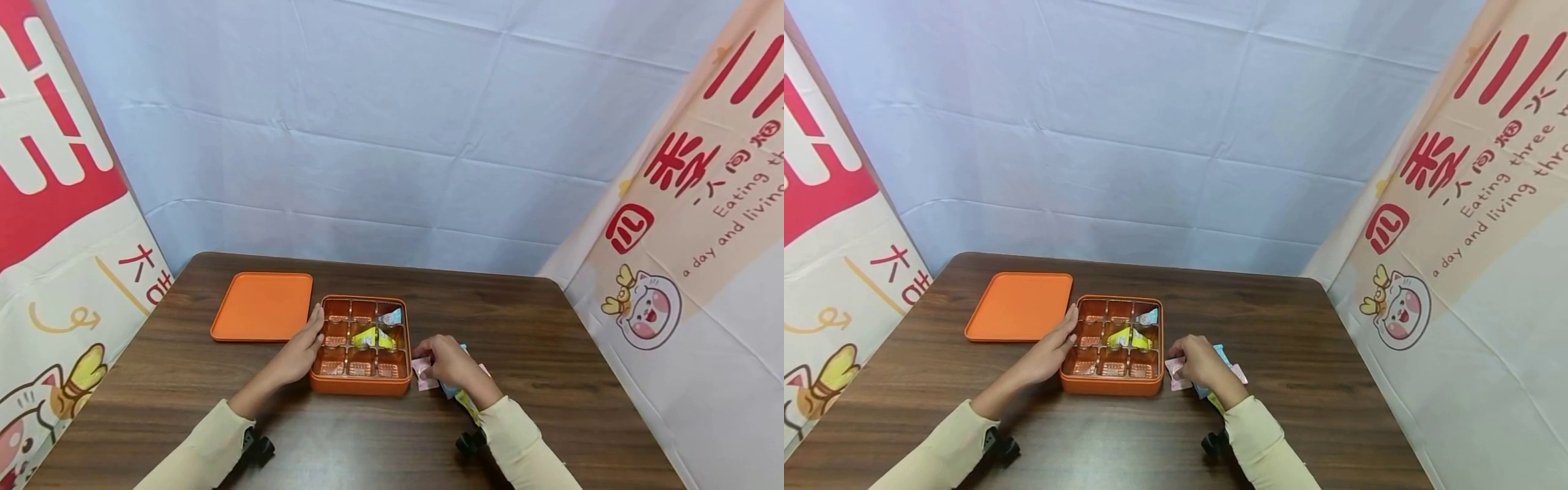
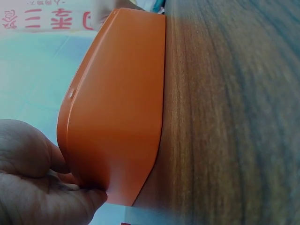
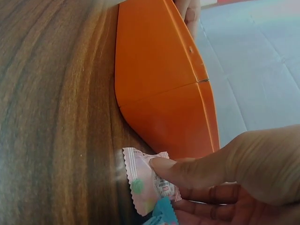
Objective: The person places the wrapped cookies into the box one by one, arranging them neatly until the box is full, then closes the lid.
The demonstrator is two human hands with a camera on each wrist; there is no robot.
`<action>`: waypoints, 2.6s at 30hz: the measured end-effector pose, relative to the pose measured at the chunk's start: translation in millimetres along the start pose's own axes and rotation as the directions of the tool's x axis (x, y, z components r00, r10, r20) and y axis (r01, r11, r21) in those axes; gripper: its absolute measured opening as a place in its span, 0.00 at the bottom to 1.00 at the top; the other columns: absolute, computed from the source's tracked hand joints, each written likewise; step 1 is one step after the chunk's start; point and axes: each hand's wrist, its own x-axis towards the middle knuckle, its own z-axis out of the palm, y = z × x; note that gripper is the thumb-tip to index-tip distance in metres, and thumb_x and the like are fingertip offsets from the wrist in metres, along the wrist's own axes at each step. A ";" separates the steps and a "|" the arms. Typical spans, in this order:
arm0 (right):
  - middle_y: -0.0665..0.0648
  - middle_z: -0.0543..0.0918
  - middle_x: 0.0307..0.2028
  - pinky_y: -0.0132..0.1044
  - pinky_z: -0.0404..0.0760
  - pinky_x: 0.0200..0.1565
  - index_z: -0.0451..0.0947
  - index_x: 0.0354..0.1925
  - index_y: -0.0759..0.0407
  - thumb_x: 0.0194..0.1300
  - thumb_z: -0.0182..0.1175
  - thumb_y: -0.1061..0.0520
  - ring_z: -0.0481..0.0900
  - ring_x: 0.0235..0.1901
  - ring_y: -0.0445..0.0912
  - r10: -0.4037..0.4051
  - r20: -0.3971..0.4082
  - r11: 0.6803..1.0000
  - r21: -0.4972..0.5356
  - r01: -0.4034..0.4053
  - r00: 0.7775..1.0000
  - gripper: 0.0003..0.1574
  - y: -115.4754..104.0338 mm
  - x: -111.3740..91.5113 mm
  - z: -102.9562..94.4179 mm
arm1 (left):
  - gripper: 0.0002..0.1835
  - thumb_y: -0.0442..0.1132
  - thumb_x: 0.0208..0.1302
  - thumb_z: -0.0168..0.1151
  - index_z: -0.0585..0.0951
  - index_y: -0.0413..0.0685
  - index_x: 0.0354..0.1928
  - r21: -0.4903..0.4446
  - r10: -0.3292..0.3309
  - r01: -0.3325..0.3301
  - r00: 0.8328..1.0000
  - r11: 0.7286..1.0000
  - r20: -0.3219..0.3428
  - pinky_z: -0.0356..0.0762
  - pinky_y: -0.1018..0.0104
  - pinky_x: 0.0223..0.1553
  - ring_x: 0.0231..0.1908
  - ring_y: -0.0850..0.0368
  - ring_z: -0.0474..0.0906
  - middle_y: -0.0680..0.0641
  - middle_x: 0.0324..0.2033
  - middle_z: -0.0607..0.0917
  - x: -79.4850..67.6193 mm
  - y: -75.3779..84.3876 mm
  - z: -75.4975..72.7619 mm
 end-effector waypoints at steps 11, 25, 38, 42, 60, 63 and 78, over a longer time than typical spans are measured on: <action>0.52 0.87 0.30 0.36 0.78 0.32 0.88 0.38 0.62 0.47 0.80 0.66 0.79 0.29 0.43 0.029 -0.008 1.000 -0.008 -0.029 1.000 0.17 0.9 -0.9 0.7 | 0.32 0.31 0.81 0.40 0.41 0.31 0.78 -0.010 -0.003 0.003 1.000 1.000 0.000 0.39 0.43 0.75 0.78 0.40 0.34 0.39 0.79 0.34 0.0 -1.4 0.6; 0.50 0.84 0.26 0.32 0.77 0.29 0.85 0.33 0.61 0.50 0.78 0.68 0.77 0.27 0.39 0.008 -0.075 0.994 0.110 0.000 0.997 0.12 10.0 -8.8 -0.4 | 0.32 0.32 0.82 0.39 0.40 0.33 0.79 -0.006 0.000 0.000 1.000 1.000 0.003 0.39 0.42 0.74 0.78 0.40 0.33 0.40 0.79 0.32 -0.1 -3.3 1.6; 0.50 0.84 0.25 0.34 0.79 0.29 0.88 0.33 0.63 0.57 0.74 0.65 0.79 0.25 0.41 0.095 -0.077 0.979 0.189 -0.079 0.992 0.04 12.0 -13.6 -4.3 | 0.32 0.31 0.81 0.40 0.41 0.31 0.78 0.005 0.005 -0.005 1.000 1.000 -0.010 0.40 0.43 0.74 0.78 0.39 0.35 0.39 0.79 0.34 -0.4 -3.1 1.9; 0.52 0.85 0.27 0.35 0.81 0.29 0.88 0.36 0.65 0.60 0.73 0.64 0.81 0.26 0.41 0.124 -0.092 0.968 0.229 -0.100 0.988 0.05 15.7 -17.9 -4.1 | 0.32 0.32 0.82 0.40 0.42 0.32 0.78 -0.009 0.002 -0.002 1.000 1.000 -0.003 0.40 0.43 0.74 0.78 0.41 0.34 0.40 0.79 0.34 0.2 -1.6 2.1; 0.58 0.84 0.31 0.43 0.84 0.26 0.84 0.50 0.70 0.65 0.68 0.63 0.85 0.26 0.53 0.203 -0.060 0.872 0.466 -0.153 0.977 0.16 22.2 -24.6 -3.8 | 0.32 0.32 0.82 0.40 0.42 0.32 0.78 -0.031 -0.006 0.006 1.000 0.999 0.003 0.40 0.43 0.74 0.78 0.41 0.33 0.40 0.79 0.34 -2.9 0.2 1.3; 0.58 0.83 0.31 0.43 0.84 0.26 0.85 0.49 0.69 0.66 0.69 0.62 0.85 0.26 0.50 0.238 -0.048 0.852 0.490 -0.184 0.970 0.15 23.0 -25.7 -4.9 | 0.32 0.32 0.82 0.40 0.42 0.32 0.78 -0.027 -0.007 0.007 1.000 1.000 0.009 0.40 0.43 0.74 0.78 0.41 0.33 0.40 0.79 0.34 -2.6 0.8 1.0; 0.56 0.87 0.28 0.36 0.78 0.22 0.88 0.45 0.64 0.64 0.71 0.57 0.82 0.24 0.45 0.304 -0.086 0.810 0.548 -0.209 0.949 0.13 25.7 -24.5 -13.3 | 0.32 0.30 0.81 0.41 0.42 0.30 0.78 -0.017 0.005 -0.005 1.000 1.000 0.001 0.39 0.43 0.75 0.78 0.39 0.34 0.39 0.79 0.34 -2.1 2.5 -0.9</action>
